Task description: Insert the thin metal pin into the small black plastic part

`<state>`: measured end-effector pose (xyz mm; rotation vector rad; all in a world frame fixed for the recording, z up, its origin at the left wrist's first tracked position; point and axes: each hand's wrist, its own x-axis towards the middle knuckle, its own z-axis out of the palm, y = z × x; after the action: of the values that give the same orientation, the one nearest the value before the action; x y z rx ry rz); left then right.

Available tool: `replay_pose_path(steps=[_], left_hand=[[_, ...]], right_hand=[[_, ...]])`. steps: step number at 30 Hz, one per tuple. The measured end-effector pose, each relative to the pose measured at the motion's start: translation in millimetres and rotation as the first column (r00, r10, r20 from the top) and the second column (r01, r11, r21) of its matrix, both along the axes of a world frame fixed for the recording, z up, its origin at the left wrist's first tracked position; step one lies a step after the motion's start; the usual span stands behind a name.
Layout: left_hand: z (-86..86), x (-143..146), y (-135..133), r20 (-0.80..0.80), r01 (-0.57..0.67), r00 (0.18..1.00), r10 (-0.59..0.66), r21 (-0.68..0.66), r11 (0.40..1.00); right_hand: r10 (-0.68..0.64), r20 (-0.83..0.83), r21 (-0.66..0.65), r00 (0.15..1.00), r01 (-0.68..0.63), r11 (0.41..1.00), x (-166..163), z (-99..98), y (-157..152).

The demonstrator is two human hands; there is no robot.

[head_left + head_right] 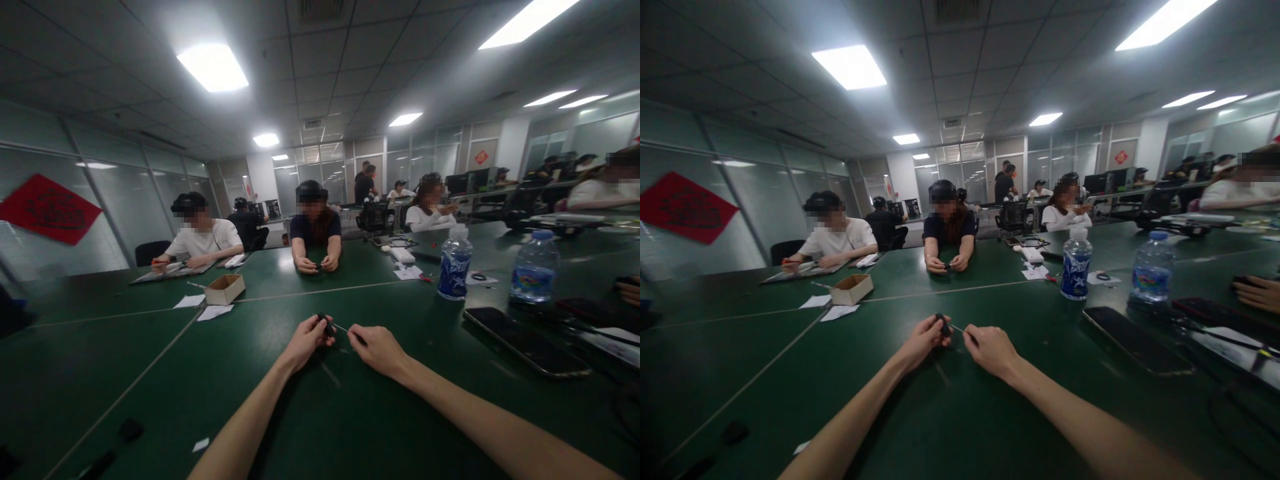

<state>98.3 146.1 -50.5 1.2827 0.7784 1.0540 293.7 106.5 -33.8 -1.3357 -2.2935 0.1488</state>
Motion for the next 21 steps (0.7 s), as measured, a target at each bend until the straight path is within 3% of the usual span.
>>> replay_pose_path(steps=[9, 21], left_hand=[[-1.0, -0.7, 1.0, 0.073, -0.041, 0.996, 0.042, -0.011, 0.999], [-1.2, -2.1, 0.9, 0.032, -0.076, 0.997, 0.074, 0.058, 0.995]], right_hand=[[0.030, 0.059, 0.014, 0.998, -0.031, 0.999, -1.0, 2.9, -1.5], [-0.028, 0.178, 0.076, 0.984, 0.015, 0.997, -4.1, 4.1, -3.7]])
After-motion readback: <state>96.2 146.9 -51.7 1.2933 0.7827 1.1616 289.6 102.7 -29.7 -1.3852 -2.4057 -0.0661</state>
